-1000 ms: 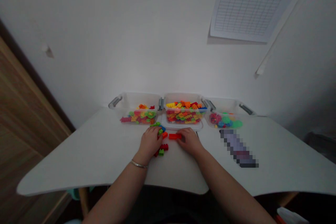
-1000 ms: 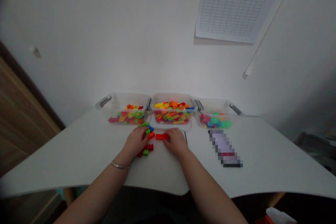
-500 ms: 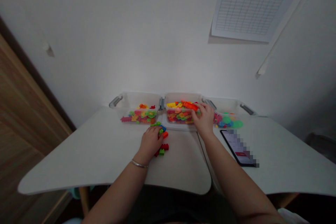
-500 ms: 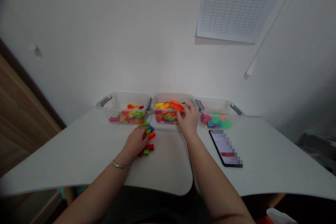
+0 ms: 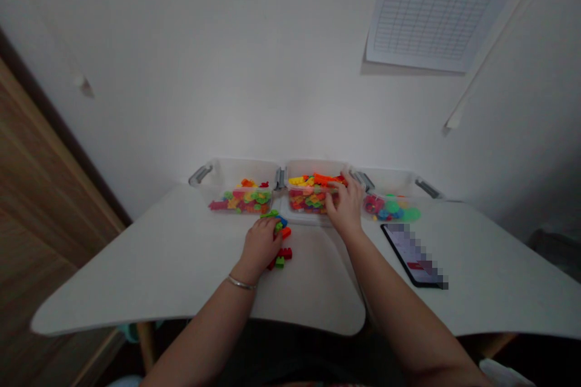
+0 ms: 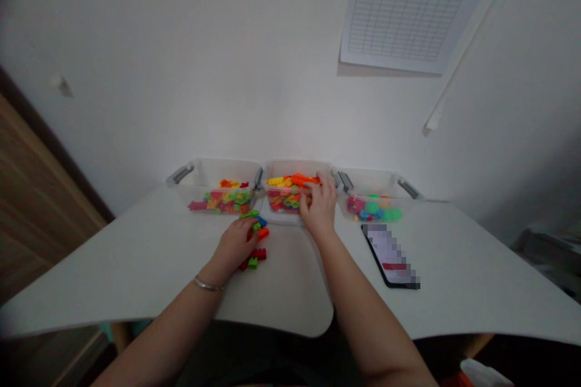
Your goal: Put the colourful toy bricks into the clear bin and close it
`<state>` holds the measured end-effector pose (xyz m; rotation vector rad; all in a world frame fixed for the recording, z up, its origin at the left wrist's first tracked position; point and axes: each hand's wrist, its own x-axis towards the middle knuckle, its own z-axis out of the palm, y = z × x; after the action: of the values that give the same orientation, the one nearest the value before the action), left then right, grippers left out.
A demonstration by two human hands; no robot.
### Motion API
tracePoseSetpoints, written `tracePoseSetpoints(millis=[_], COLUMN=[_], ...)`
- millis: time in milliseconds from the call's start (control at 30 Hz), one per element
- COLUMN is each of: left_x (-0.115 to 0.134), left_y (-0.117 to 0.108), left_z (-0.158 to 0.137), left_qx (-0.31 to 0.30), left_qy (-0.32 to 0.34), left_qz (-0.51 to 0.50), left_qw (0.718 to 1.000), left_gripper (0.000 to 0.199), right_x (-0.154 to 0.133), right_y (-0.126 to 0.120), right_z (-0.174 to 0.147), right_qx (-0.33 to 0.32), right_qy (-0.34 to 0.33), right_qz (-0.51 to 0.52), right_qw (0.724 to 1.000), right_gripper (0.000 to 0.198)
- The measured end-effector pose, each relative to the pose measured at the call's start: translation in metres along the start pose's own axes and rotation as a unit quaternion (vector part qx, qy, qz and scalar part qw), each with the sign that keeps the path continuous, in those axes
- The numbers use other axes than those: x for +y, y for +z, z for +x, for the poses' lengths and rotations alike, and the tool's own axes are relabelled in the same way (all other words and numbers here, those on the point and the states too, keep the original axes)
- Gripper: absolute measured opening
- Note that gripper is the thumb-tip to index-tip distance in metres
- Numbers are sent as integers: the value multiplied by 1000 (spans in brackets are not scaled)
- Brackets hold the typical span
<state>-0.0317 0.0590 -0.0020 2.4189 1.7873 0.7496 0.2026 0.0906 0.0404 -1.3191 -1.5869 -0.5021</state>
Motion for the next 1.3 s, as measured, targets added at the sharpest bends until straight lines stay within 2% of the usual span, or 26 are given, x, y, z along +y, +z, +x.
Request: tracePoseSetpoints(millis=[67, 233, 333, 567, 700, 833, 1000, 1133, 1300], left_x=[-1, -2, -2, -1, -1, -2, -2, -1, 1], left_y=[1, 2, 4, 3, 3, 6, 6, 4, 1], left_z=[0, 0, 0, 1, 1, 1, 1, 1, 1], left_qx=[4, 3, 14, 2, 3, 12, 14, 11, 5], left_qy=[0, 8, 10, 6, 9, 13, 18, 12, 6], left_qz=[-3, -9, -16, -3, -1, -3, 1, -5, -11], left_qw=[1000, 1000, 1000, 1000, 1000, 1000, 1000, 1000, 1000], left_gripper=[36, 36, 35, 37, 37, 36, 35, 34, 35], right_x=[-2, -9, -13, -24, -29, -31, -31, -33, -36], right_y=[-1, -3, -4, -11, -13, -6, 4, 5, 4], right_z=[-4, -3, 1, -6, -28, -52, -66, -69, -70], right_qx=[-19, -95, -119, -84, -82, -185, -318, -355, -363], right_qy=[-13, -30, -33, -26, -70, -123, -93, -65, -71], right_qz=[0, -11, -25, -16, 42, 118, 169, 169, 169], right_qw=[1000, 995, 992, 996, 993, 968, 928, 917, 914], right_gripper=[28, 39, 42, 47, 36, 30, 40, 52, 54])
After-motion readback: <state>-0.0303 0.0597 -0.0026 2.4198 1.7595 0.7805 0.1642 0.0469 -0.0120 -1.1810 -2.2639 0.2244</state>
